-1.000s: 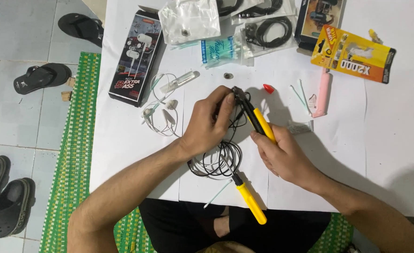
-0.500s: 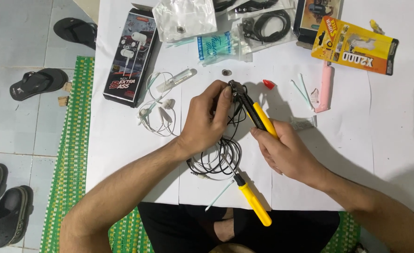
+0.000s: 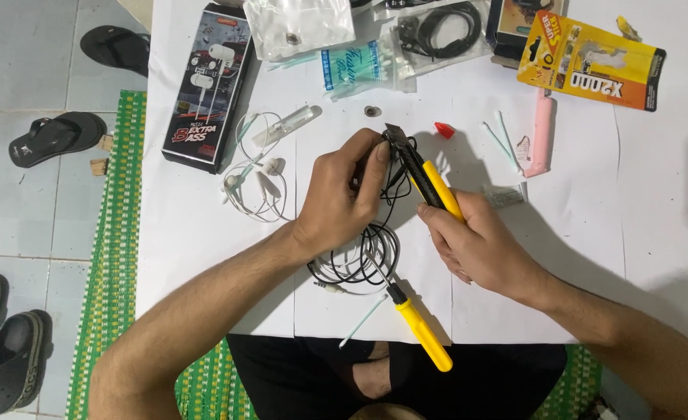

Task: The person sits on the floor at a low table and uses a utility knife to cut and strip the insulation from a black earphone cable, holding the wire in one hand while slicing along it, with a screwdriver and earphone packaging on the table.

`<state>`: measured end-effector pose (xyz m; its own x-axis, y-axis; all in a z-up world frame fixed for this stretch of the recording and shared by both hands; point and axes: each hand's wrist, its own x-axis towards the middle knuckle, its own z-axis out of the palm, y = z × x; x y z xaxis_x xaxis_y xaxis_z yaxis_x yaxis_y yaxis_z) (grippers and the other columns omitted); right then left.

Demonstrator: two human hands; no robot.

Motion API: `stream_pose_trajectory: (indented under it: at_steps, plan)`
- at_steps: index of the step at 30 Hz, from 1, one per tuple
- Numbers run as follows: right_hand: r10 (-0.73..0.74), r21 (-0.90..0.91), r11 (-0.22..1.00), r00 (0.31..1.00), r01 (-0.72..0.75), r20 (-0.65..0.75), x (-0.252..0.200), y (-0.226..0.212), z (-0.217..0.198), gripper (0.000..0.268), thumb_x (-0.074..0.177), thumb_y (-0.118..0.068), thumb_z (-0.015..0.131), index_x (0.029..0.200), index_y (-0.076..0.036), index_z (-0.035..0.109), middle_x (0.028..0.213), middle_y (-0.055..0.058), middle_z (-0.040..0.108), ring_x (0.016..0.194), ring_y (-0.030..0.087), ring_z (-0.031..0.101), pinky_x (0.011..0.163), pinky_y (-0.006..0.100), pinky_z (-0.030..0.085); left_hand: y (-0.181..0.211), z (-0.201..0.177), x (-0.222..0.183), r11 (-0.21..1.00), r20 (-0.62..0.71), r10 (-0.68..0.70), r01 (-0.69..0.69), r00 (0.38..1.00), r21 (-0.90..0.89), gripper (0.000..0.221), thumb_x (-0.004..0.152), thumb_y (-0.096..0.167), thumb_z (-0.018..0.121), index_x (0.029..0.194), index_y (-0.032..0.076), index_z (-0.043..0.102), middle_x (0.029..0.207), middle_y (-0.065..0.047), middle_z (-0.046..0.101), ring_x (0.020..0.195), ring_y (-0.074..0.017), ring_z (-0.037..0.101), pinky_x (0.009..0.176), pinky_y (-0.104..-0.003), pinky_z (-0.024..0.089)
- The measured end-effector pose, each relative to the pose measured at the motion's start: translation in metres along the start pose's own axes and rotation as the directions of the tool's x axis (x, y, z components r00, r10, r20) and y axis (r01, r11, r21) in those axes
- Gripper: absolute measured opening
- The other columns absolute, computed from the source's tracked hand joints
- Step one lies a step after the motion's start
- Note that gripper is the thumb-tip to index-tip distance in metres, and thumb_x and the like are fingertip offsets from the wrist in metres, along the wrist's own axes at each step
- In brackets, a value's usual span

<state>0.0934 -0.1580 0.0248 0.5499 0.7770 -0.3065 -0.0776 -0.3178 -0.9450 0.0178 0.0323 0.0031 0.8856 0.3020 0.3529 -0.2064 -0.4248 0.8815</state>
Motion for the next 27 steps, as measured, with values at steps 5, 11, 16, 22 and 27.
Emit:
stream_pose_trajectory:
  at_steps: [5,11,16,22,27]
  plan:
    - [-0.002,0.014,1.0,1.0,0.002,-0.014,0.0,-0.001,0.001,0.045,0.102,-0.013,0.048,0.058,-0.006,0.049,0.037,0.002,0.033,0.02,0.013,0.039,0.024,0.024,0.035,0.002,0.001,0.002,0.999,-0.037,-0.031,0.029,0.999,-0.041,0.028,0.108,0.014,0.04,0.096,0.003,0.062,0.058,-0.01,0.057,0.051,-0.0166,0.053,0.047,-0.029,0.044]
    - [-0.017,-0.001,1.0,1.0,0.017,-0.005,-0.001,-0.002,0.002,0.045,0.101,-0.012,0.047,0.057,-0.007,0.049,0.036,0.002,0.033,0.02,0.013,0.039,0.024,0.024,0.036,-0.004,0.003,0.0,0.998,-0.026,-0.018,0.017,1.0,-0.057,0.028,0.109,0.014,0.039,0.097,0.003,0.062,0.061,-0.01,0.057,0.053,-0.0165,0.052,0.049,-0.029,0.045]
    - [-0.043,-0.007,0.999,0.999,0.043,0.005,-0.001,0.0,0.0,0.045,0.101,-0.011,0.046,0.056,-0.006,0.049,0.035,0.002,0.034,0.02,0.013,0.04,0.024,0.024,0.036,-0.006,0.003,-0.002,1.0,0.001,0.021,-0.021,1.0,-0.02,0.026,0.108,0.016,0.041,0.098,0.004,0.062,0.059,-0.01,0.057,0.049,-0.0176,0.053,0.047,-0.028,0.044]
    - [-0.035,0.011,0.999,0.999,0.035,0.004,0.0,0.0,0.0,0.046,0.102,-0.013,0.048,0.057,-0.007,0.05,0.036,0.003,0.034,0.021,0.013,0.041,0.025,0.024,0.038,0.004,0.003,-0.001,0.998,-0.011,-0.018,0.018,1.0,-0.066,0.027,0.108,0.013,0.038,0.098,0.003,0.062,0.062,-0.008,0.058,0.053,-0.0149,0.052,0.048,-0.028,0.045]
    - [-0.042,0.019,0.999,0.999,0.042,-0.001,-0.001,-0.002,0.002,0.046,0.101,-0.012,0.048,0.055,-0.007,0.048,0.036,0.001,0.032,0.02,0.012,0.039,0.023,0.023,0.036,0.003,0.004,-0.001,0.999,-0.048,0.002,-0.003,0.999,-0.033,0.028,0.109,0.016,0.038,0.099,0.003,0.061,0.061,-0.009,0.058,0.053,-0.0159,0.053,0.048,-0.03,0.045]
